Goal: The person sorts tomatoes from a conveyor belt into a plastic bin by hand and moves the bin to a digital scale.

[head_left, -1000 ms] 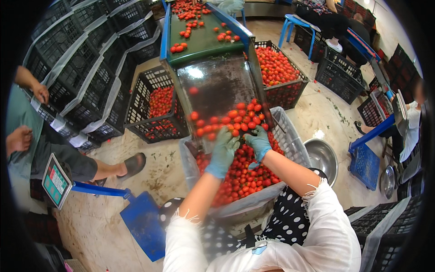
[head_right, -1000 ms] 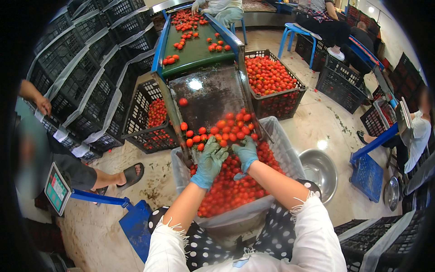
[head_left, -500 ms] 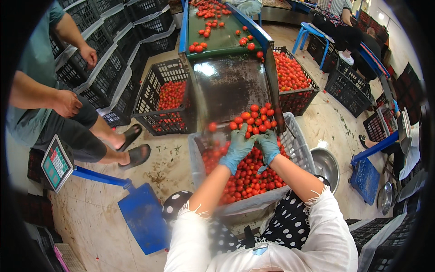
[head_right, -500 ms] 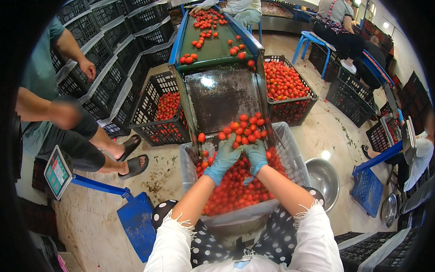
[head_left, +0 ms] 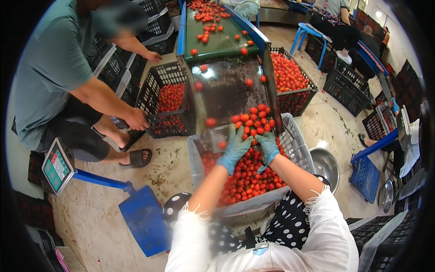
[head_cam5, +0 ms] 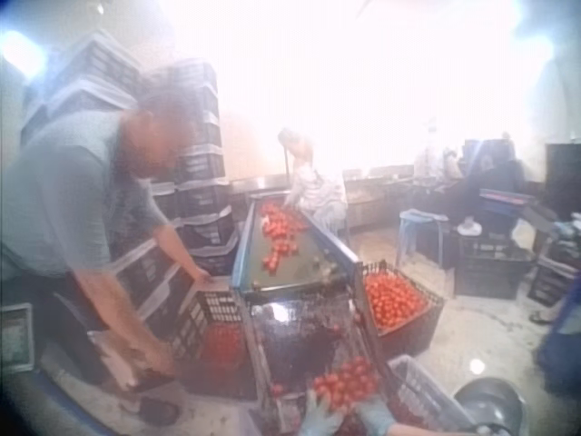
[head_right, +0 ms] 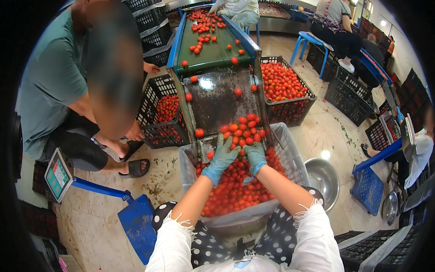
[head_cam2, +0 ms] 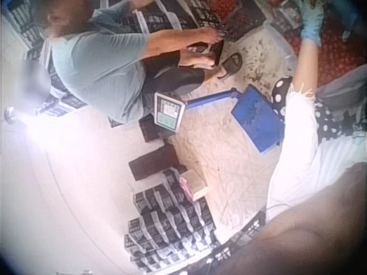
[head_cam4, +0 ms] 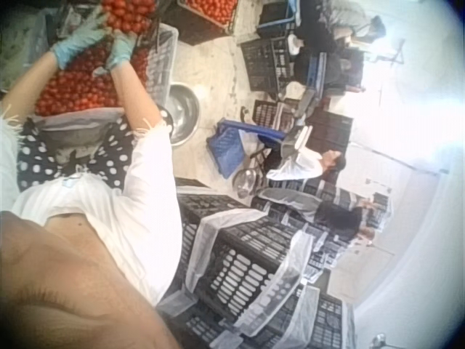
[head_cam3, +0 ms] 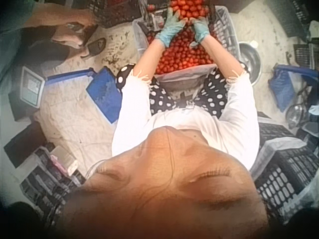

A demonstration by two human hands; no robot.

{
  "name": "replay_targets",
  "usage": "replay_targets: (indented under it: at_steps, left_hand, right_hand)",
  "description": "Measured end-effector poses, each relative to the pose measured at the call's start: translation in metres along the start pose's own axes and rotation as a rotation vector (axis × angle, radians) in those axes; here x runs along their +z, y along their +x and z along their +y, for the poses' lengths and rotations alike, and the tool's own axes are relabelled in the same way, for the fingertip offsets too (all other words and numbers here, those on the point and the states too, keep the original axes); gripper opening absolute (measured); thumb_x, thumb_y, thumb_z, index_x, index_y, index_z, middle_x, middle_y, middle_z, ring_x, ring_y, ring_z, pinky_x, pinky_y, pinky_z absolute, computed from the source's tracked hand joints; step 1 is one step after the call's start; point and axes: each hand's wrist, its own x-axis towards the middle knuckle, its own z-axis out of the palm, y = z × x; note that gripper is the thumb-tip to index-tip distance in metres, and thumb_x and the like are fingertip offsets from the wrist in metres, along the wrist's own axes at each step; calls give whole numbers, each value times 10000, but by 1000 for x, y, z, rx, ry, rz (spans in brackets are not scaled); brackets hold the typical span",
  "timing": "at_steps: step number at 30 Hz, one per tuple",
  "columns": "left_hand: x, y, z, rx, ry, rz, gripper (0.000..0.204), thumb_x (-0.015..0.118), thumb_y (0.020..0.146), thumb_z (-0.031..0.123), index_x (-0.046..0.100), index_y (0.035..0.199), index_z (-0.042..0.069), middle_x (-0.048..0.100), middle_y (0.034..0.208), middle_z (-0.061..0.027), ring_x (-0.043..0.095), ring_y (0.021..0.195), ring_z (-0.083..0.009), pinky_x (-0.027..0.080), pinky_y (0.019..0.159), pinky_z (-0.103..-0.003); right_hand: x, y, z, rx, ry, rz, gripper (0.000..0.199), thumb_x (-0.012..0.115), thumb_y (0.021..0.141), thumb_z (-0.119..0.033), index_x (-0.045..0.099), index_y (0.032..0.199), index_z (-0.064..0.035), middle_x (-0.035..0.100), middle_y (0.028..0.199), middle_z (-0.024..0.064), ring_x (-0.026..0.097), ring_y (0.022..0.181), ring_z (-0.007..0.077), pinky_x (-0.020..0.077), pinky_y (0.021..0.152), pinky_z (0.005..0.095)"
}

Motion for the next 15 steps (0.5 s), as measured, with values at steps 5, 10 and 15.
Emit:
replay_targets:
  at_steps: [5, 10, 15]
  left_hand:
    - [-5, -11, 31, 39, 322, -50, 637, 630, 795, 298, 410, 1303, -17, 214, 1386, -279, 358, 1258, -354, 379, 990, -343]
    - [-35, -43, 94, 57, 510, -210, 599, 618, 797, 343, 459, 1266, 5, 273, 1367, -271, 371, 1235, -404, 377, 986, -393]
    - [-35, -53, 113, 178, 340, -425, 519, 635, 795, 277, 502, 1223, 16, 287, 1384, -225, 434, 1194, -360, 398, 969, -376]
  right_hand:
    - [-18, 6, -2, 123, -202, -54, 329, 602, 808, -183, 473, 1100, -102, 582, 1018, 48, 596, 845, 198, 499, 609, 359]
    - [-16, -26, -47, 269, -620, -223, 546, 625, 793, -458, 458, 1166, -96, 552, 1056, 68, 573, 885, 254, 472, 700, 418]
    - [-30, -23, -43, 205, -308, -473, 354, 598, 860, -353, 536, 1088, -89, 592, 849, 10, 559, 650, 79, 455, 568, 229]
